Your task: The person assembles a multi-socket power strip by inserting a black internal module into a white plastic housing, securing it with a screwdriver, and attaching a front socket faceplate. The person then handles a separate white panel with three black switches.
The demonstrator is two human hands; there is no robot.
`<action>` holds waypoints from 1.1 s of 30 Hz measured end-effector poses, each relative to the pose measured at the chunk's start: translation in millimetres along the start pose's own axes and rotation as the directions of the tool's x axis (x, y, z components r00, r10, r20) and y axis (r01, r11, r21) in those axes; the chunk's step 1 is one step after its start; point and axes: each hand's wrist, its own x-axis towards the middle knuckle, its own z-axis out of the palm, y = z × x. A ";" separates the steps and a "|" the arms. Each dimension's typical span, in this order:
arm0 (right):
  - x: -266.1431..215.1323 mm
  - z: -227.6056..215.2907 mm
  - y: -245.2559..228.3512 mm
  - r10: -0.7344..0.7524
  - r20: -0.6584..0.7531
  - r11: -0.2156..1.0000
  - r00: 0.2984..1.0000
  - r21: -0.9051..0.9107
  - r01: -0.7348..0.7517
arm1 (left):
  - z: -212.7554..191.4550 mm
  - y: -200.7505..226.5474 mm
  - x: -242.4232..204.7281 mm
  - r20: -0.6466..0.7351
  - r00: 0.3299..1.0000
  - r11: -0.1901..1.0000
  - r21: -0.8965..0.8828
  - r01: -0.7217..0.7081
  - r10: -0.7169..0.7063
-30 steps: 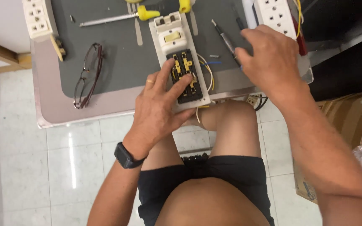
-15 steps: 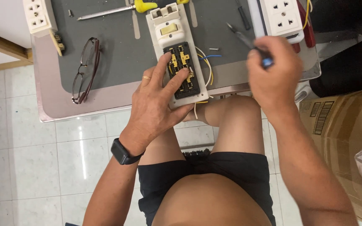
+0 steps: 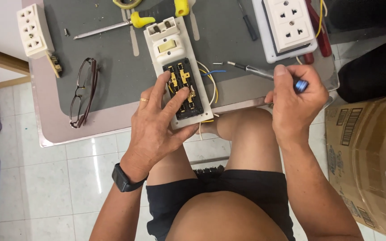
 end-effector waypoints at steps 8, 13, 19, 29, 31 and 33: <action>2.8 3.0 -3.9 -0.060 0.044 0.996 0.997 -0.066 0.063 | 4.4 -1.9 -0.9 -0.022 1.000 1.000 -0.005 -0.007 0.007; 2.3 4.1 -2.1 -0.044 0.025 0.998 0.999 -0.038 0.045 | 2.9 -0.9 -0.3 0.007 1.000 1.000 -0.005 0.014 -0.014; 1.5 -0.1 4.3 -0.105 0.010 0.994 0.994 0.031 0.105 | 3.6 -2.7 -1.4 -0.011 1.000 1.000 -0.007 -0.005 0.005; -10.9 -32.1 -20.3 -0.223 0.131 0.974 0.966 0.073 0.215 | 5.9 -7.3 -5.4 -0.031 0.999 0.999 -0.029 -0.014 0.013; -15.2 -35.5 -27.1 -0.140 0.125 0.989 0.982 0.054 0.134 | 7.2 -9.5 -6.0 -0.028 0.999 0.999 -0.034 -0.034 0.033; -20.4 -35.4 -33.1 -0.153 0.166 0.988 0.974 0.050 0.146 | 8.0 -11.7 -7.0 -0.022 0.999 0.999 -0.034 -0.036 0.036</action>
